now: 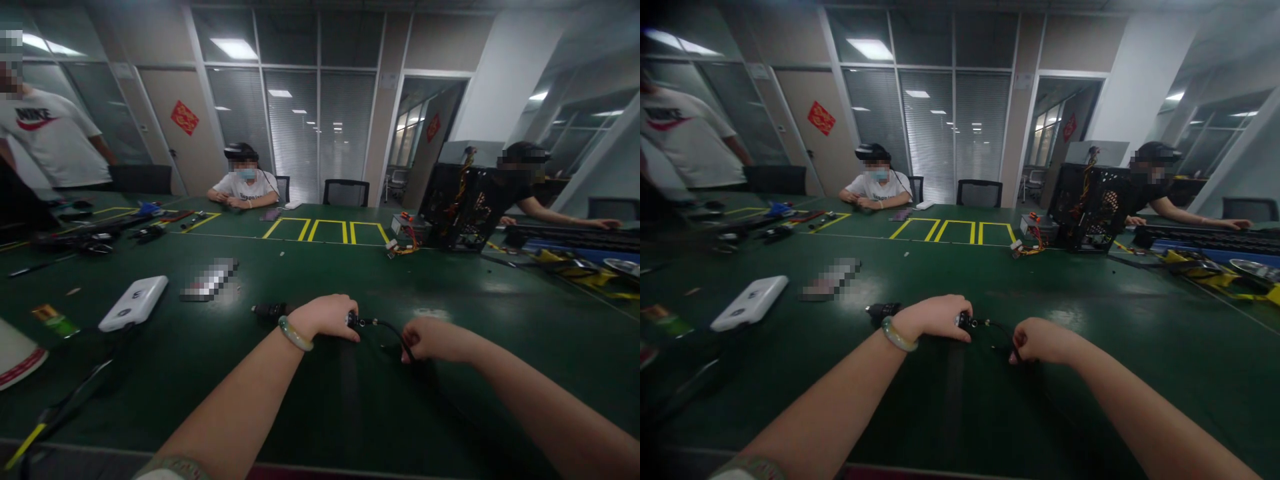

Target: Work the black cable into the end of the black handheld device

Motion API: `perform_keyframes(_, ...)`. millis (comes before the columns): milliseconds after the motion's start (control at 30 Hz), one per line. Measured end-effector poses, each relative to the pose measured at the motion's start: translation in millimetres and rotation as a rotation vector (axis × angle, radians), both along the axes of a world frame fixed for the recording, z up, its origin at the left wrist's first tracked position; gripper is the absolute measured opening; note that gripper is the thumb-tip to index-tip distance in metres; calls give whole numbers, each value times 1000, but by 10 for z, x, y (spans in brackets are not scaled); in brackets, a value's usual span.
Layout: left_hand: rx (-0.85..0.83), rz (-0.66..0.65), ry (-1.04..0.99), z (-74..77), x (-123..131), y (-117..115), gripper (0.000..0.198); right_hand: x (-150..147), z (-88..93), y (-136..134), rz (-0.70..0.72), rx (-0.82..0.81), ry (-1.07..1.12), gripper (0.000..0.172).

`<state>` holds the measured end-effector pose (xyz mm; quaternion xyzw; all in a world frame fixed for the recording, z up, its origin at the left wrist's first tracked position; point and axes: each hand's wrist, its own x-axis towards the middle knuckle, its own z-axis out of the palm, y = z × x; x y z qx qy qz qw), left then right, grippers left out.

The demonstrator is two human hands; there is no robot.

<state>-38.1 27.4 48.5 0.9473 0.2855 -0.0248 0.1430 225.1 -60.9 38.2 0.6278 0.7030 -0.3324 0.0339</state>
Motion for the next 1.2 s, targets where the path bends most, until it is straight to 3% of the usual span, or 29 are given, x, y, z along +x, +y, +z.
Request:
perform_keyframes(267, 263, -27, -117, -138, -28, -327, 49, -108, -21, -120, -6, -10, -31, 17)
perform_keyframes(433, 342, -33, -121, -182, 10, -367, 30, 11, -87, -90, -145, 28, -10, 14)
perform_keyframes(600, 395, -56, -108, -183, 20, -351, 28, 210, -194, 117, -284, 143, 79, 21)
perform_keyframes(700, 455, -38, -90, -199, 28, -327, 28, 311, -225, 254, -466, 210, 304, 25)
perform_keyframes(800, 498, -53, -112, -231, 33, -281, 27, 389, -215, 379, -671, 213, 744, 15)
perform_keyframes(867, 497, -95, -130, -252, 34, -248, 27, 435, -175, 454, -727, 189, 1036, 8)
perform_keyframes(1033, 522, -97, -124, -275, 40, -148, 36, 499, -11, 510, -602, 118, 1351, 9)
perform_keyframes(1200, 515, -45, -113, -267, -39, 13, 34, 364, -5, 315, -400, -67, 1285, 19)
